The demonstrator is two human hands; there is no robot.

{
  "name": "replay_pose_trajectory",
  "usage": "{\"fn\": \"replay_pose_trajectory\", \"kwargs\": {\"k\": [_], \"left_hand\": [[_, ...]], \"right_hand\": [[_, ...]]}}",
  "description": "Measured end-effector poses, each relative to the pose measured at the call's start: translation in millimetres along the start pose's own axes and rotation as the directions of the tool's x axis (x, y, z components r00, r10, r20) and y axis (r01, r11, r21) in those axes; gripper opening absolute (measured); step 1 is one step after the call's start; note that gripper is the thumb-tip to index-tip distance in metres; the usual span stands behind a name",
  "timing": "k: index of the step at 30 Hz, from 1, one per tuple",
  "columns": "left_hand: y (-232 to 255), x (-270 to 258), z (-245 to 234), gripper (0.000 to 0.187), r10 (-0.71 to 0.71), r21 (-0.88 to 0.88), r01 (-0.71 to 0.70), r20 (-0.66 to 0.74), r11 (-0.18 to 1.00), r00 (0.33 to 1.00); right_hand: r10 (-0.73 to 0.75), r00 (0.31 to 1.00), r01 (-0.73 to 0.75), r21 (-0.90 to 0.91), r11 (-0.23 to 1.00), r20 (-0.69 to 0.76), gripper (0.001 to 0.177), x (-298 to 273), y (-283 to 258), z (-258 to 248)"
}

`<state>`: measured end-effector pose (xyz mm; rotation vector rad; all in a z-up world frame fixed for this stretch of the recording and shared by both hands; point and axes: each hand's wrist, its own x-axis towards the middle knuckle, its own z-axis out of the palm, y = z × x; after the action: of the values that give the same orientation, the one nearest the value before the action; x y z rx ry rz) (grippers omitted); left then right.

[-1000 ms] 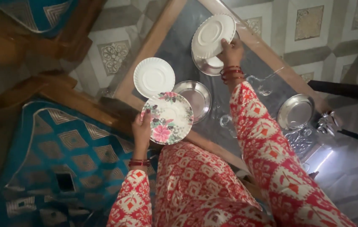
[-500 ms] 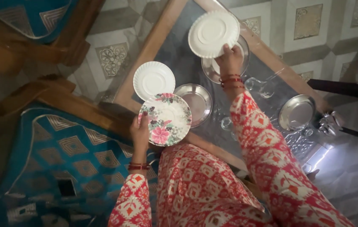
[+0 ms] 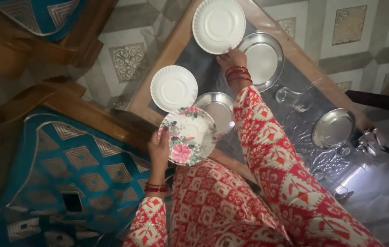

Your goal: Arrange plates, cutlery, and glassware from a storage box onto a dining table.

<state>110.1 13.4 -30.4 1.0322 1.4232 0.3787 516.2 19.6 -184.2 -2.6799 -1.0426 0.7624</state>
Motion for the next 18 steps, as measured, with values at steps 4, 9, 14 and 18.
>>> {"fn": "replay_pose_trajectory", "kwargs": {"k": [4, 9, 14, 18], "left_hand": [[1.0, -7.3, 0.5, 0.034, 0.060, 0.058, -0.061, 0.019, 0.996, 0.998], [-23.6, -6.8, -3.0, 0.042, 0.066, 0.054, -0.068, 0.036, 0.996, 0.997], [-21.9, -8.9, -7.1, 0.054, 0.221, 0.044, -0.227, 0.102, 0.973, 0.970], [8.2, -19.7, -3.8, 0.055, 0.174, 0.123, -0.191, 0.138, 0.974, 0.975]], "right_hand": [[-0.255, 0.964, 0.249, -0.080, 0.965, -0.074, 0.026, 5.2, 22.9, 17.2], [-0.114, 0.993, 0.084, 0.742, 0.665, -0.010, 0.019, -97.8, -29.9, -47.7], [-0.065, 0.971, -0.160, 0.824, 0.544, 0.232, 0.035, -223.8, -59.8, -96.2], [-0.059, 0.988, -0.070, 0.743, 0.666, 0.145, 0.033, -286.2, -58.5, -116.2]]}}
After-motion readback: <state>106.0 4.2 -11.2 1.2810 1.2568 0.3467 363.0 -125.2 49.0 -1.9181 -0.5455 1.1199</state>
